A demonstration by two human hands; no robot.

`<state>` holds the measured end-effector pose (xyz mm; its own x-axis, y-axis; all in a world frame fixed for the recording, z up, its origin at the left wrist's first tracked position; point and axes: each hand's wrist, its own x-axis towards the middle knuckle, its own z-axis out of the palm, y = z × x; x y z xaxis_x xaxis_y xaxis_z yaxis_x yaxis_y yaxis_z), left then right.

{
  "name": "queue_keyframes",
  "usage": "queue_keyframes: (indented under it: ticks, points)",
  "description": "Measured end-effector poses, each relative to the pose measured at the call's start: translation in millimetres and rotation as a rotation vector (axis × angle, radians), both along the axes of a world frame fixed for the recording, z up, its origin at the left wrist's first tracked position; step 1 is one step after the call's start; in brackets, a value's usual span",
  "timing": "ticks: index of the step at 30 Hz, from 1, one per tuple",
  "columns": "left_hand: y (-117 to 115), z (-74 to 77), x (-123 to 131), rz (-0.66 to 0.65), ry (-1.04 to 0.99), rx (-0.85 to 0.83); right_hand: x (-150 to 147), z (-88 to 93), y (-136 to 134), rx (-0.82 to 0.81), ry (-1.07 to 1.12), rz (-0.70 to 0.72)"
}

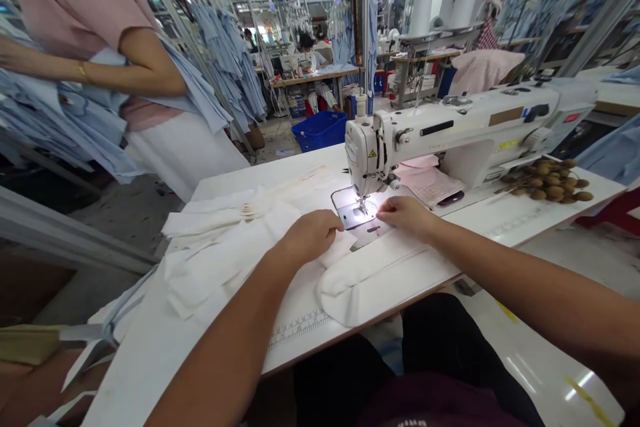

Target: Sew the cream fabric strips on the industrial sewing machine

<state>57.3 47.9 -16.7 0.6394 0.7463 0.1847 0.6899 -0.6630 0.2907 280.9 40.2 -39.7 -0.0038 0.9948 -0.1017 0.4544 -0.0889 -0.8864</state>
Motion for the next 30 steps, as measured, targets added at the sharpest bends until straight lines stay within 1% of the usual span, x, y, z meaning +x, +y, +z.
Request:
queue_keyframes:
  ticks: [3, 6, 8, 11, 13, 15, 17, 19, 20, 22, 25, 27, 28, 30]
  points:
    - [-2.3, -3.4, 5.0, -0.016, -0.074, 0.07, 7.0, 3.7, -14.5, 0.058, -0.05, 0.086]
    - [-3.0, -8.5, 17.9, -0.066, -0.13, 0.15, 6.1, 9.6, -20.9, 0.127, -0.068, 0.189]
    - [-0.1, -11.1, 28.6, -0.16, -0.152, 0.241, 3.7, 13.5, -22.0, 0.163, -0.075, 0.242]
    - [6.9, -10.9, 41.3, -0.346, -0.13, 0.39, 2.4, 17.7, -24.8, 0.203, -0.09, 0.285]
    - [8.0, -7.8, 45.0, -0.419, -0.092, 0.424, 4.5, 18.7, -29.4, 0.221, -0.1, 0.302]
    - [3.0, -3.9, 44.2, -0.453, -0.066, 0.417, 8.5, 18.2, -34.8, 0.222, -0.108, 0.337]
    - [-7.5, 0.2, 40.2, -0.461, -0.054, 0.413, 12.4, 16.2, -38.3, 0.201, -0.112, 0.392]
    - [-20.2, 4.8, 34.9, -0.441, -0.073, 0.403, 13.5, 13.2, -37.7, 0.19, -0.118, 0.419]
    - [-26.5, 7.6, 32.6, -0.416, -0.098, 0.387, 12.3, 11.5, -35.9, 0.199, -0.12, 0.408]
    - [-38.5, 14.2, 29.5, -0.368, -0.163, 0.327, 6.3, 8.8, -31.1, 0.254, -0.123, 0.347]
    - [-56.6, 26.4, 28.2, -0.386, -0.204, 0.193, -7.6, 7.5, -26.7, 0.391, -0.133, 0.279]
    - [-67.5, 34.4, 27.3, -0.409, -0.194, 0.114, -14.5, 8.2, -27.6, 0.486, -0.155, 0.312]
    - [-71.7, 38.0, 26.3, -0.396, -0.196, 0.088, -16.0, 8.6, -28.7, 0.523, -0.171, 0.348]
    - [-76.5, 43.3, 23.4, -0.332, -0.236, 0.068, -15.0, 9.3, -31.0, 0.572, -0.203, 0.426]
